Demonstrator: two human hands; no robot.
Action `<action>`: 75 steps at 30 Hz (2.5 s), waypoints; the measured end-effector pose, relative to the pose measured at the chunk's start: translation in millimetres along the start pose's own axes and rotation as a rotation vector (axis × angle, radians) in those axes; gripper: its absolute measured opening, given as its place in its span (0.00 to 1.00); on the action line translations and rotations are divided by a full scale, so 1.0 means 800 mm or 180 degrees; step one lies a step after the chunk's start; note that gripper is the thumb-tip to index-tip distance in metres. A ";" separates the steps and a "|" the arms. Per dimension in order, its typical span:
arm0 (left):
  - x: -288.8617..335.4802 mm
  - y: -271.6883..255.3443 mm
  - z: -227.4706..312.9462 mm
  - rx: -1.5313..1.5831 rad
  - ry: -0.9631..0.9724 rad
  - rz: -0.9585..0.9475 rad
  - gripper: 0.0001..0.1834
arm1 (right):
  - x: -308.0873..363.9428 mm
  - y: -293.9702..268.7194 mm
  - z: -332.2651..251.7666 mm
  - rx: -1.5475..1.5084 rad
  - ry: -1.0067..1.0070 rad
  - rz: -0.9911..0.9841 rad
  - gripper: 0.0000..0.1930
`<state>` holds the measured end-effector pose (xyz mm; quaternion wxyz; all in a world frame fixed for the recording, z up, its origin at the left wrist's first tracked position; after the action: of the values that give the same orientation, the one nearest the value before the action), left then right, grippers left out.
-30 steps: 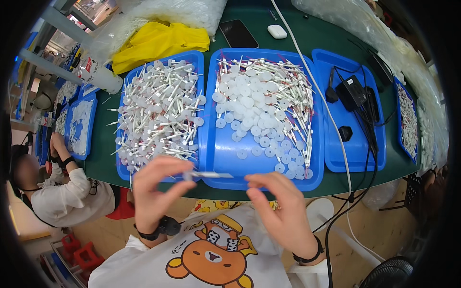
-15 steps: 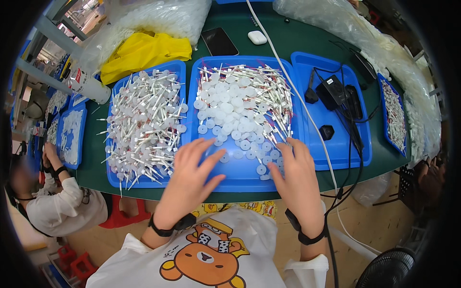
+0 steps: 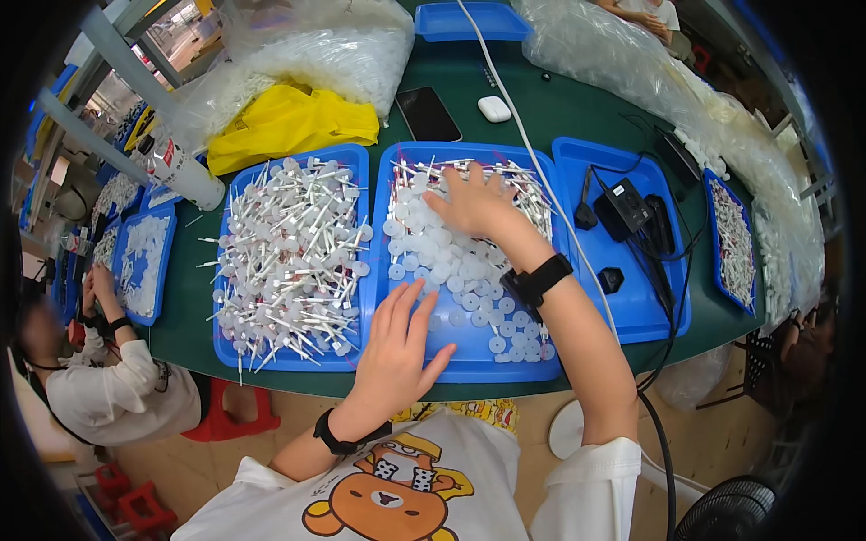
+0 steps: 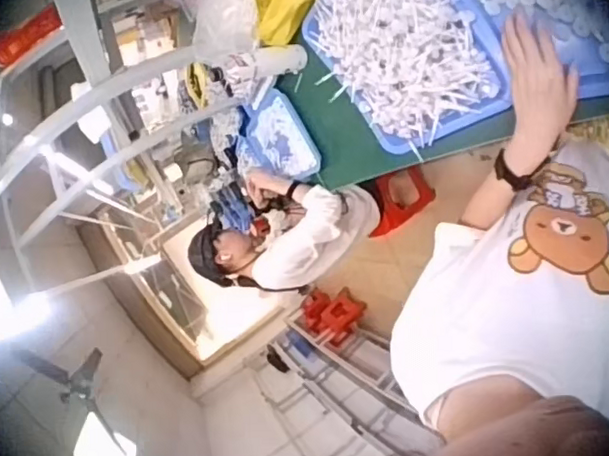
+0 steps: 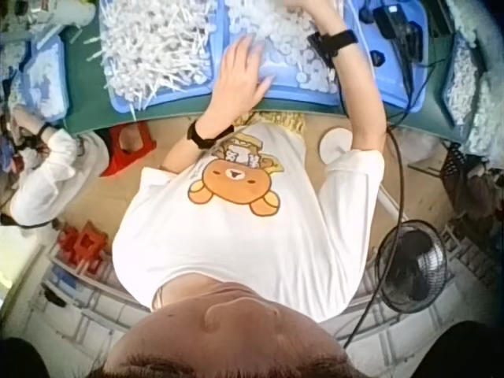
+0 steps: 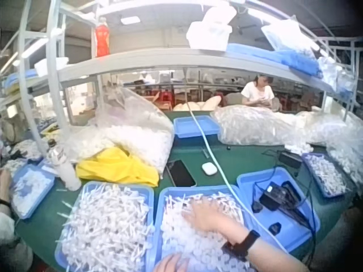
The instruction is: The person repeatedly picks small white circular discs and thin white sticks from blue trays and joins them by hand, placing the assembled units back into the trays. The workspace includes multiple trays of parts and a coworker visible in the background.
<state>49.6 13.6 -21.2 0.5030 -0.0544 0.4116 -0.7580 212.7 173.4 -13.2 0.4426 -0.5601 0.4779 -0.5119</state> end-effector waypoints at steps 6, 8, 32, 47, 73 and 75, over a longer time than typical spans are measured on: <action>0.001 -0.003 0.004 -0.0086 0.0025 0.0242 0.42 | 0.072 -0.004 -0.020 -0.0358 -0.0255 -0.0444 0.29; 0.002 -0.001 0.003 -0.0119 0.0003 0.0263 0.44 | 0.108 0.000 -0.029 -0.0370 -0.0374 -0.0247 0.28; 0.009 -0.024 0.000 0.0335 -0.0094 0.0487 0.21 | 0.137 -0.038 0.045 -0.0243 -0.0618 0.0936 0.08; 0.022 -0.055 -0.003 0.3669 -0.1154 0.0407 0.19 | 0.046 -0.003 0.033 -0.0125 -0.0381 0.0303 0.05; 0.020 -0.056 -0.003 0.5020 -0.1718 0.0017 0.18 | 0.274 -0.056 -0.052 -0.1845 -0.1054 0.0741 0.21; 0.020 -0.057 -0.001 0.5071 -0.1714 0.0052 0.19 | 0.274 -0.055 -0.050 -0.2127 -0.1052 0.0589 0.21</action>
<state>8.4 7.9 3.9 0.4775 0.1409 -0.3803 -0.7795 180.5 -36.7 66.3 0.3510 -0.7030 0.5891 -0.1886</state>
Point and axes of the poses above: each hand's wrist, its own x-axis away from the middle knuckle, its own y-axis out of the palm, z = x × y, the point moved 4 cm from there along -x, towards the middle knuckle, and after that the axes turned 11 degrees about x, right-handed, at the moved point
